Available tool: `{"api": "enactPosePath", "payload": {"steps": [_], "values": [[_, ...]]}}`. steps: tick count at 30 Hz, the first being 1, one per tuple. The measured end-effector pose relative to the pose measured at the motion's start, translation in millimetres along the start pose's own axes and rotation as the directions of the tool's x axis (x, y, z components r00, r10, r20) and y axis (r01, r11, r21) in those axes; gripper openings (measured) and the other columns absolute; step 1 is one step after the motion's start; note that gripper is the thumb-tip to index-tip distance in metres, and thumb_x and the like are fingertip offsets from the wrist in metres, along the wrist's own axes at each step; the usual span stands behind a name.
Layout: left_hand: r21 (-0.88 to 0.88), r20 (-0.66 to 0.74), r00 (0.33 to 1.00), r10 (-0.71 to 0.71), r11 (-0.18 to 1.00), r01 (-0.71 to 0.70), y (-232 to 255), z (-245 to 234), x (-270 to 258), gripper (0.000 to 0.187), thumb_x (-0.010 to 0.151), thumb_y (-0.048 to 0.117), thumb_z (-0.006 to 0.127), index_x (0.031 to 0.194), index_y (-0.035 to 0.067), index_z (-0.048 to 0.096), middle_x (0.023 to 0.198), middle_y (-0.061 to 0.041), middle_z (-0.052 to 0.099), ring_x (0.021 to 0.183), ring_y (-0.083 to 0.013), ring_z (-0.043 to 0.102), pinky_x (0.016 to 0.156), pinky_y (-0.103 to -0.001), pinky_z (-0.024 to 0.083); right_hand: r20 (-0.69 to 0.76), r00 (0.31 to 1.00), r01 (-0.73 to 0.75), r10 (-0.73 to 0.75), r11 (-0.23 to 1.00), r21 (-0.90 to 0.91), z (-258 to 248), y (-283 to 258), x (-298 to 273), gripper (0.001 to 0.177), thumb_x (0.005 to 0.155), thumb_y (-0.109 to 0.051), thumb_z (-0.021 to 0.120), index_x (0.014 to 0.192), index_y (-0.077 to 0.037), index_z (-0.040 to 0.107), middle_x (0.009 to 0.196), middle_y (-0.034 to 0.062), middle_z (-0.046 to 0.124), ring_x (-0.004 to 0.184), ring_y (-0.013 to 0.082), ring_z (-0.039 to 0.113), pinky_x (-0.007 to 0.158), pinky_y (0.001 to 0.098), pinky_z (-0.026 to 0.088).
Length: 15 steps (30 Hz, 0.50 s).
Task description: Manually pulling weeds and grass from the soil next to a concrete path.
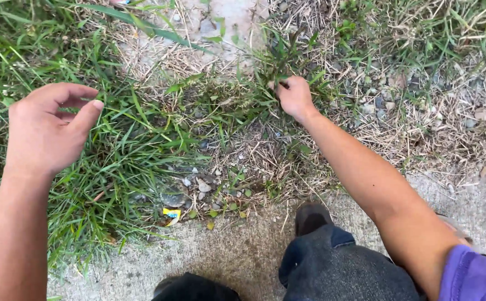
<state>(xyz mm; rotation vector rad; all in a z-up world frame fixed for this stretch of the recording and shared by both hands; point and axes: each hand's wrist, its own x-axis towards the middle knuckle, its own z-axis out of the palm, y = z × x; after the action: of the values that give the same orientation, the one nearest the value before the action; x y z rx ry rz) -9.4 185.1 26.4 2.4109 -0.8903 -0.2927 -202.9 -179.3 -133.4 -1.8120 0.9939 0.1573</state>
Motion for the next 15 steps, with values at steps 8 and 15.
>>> {"api": "enactPosePath", "payload": {"steps": [8,15], "values": [[-0.037,0.060,0.997,0.052,0.998,-0.049,15.0,3.3,4.0,0.016,0.101,0.010,0.069,0.114,0.001,0.073,0.107,-0.015,0.070,0.076,-0.0213,0.065,0.070,-0.033,0.056,-0.058,0.983,-0.146,0.172,0.941,0.304,0.5,3.0,12.3,0.027,0.090,-0.019,0.064,0.115,-0.006,0.067,0.133,0.0082,0.064,0.119,0.0186,0.062,0.113,0.0381,0.044],[0.008,0.075,0.997,-0.005,1.000,0.005,1.5,6.1,-0.6,0.015,0.102,0.013,0.070,0.113,0.005,0.074,0.098,-0.010,0.069,0.073,-0.0178,0.063,0.069,-0.031,0.054,0.037,0.999,-0.036,0.033,0.994,0.105,0.9,-12.7,0.9,0.014,0.099,-0.017,0.059,0.099,-0.009,0.070,0.105,0.0054,0.072,0.060,0.0076,0.046,0.061,0.0219,0.045]]}}
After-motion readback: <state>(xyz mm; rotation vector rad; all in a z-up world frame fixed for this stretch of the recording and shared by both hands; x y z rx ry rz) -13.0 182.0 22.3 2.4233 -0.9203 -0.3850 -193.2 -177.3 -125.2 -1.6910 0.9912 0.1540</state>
